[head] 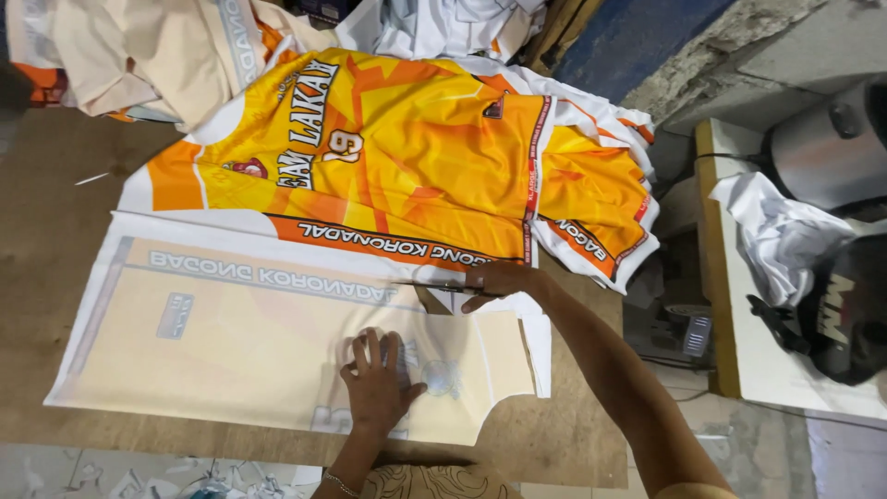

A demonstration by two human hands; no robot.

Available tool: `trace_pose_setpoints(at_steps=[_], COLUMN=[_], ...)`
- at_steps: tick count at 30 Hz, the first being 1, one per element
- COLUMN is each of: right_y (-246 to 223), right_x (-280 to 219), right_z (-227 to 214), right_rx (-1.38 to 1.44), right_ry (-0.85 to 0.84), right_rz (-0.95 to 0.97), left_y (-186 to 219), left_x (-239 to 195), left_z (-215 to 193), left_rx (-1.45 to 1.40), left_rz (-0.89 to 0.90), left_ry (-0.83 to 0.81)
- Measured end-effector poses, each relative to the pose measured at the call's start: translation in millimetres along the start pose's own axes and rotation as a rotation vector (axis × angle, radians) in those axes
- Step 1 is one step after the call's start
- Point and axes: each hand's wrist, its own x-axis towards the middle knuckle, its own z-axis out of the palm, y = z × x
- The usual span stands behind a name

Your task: Cutting out printed jersey patterns from a large sheet of fabric using scissors on a workbench.

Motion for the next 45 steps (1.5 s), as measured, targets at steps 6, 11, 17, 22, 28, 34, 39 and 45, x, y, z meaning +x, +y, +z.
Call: trace_pose_setpoints(at_steps=[6,11,17,22,28,34,39,45], right_y=[-18.0,-6.2,-26.7,-42.0,-61.4,-40.7,-101.0,-97.1], right_x=[6.0,14.0,8.0,31.9,30.9,64.5,53.3,61.0], right_z=[-21.4,-12.6,-20.5,-20.6,-19.2,-6.0,-31.9,-25.0], right_rx=[0.228,0.368,0.450,0.155,0.300,0.450,0.285,0.446], right_ry=[-0.063,-0.074,-0.076,-0.069,0.033,-0.052,-0.084,0.035], right_rz=[0.117,0.056,0.084,0.120,0.100,0.175,-0.097,0.061], left_y=[-0.2,2.8,1.7,1.0,-27.9,-186.2,-239.6,-235.8], left_x=[1.5,-0.1,-1.3,-1.2,1.3,-4.3,-30.0,-35.1], left_z=[-0.7,9.1,2.7,3.3,-25.3,-9.2,25.0,10.6], left_rx=[-0.068,-0.042,-0.027,-0.017,-0.062,-0.140,-0.006,0.139], left_rz=[0.005,-0.015,-0.007,-0.003,0.030,-0.542,-0.591,-0.609], left_ry=[-0.094,-0.054,-0.051,-0.015,0.027,0.342,0.508,0.598])
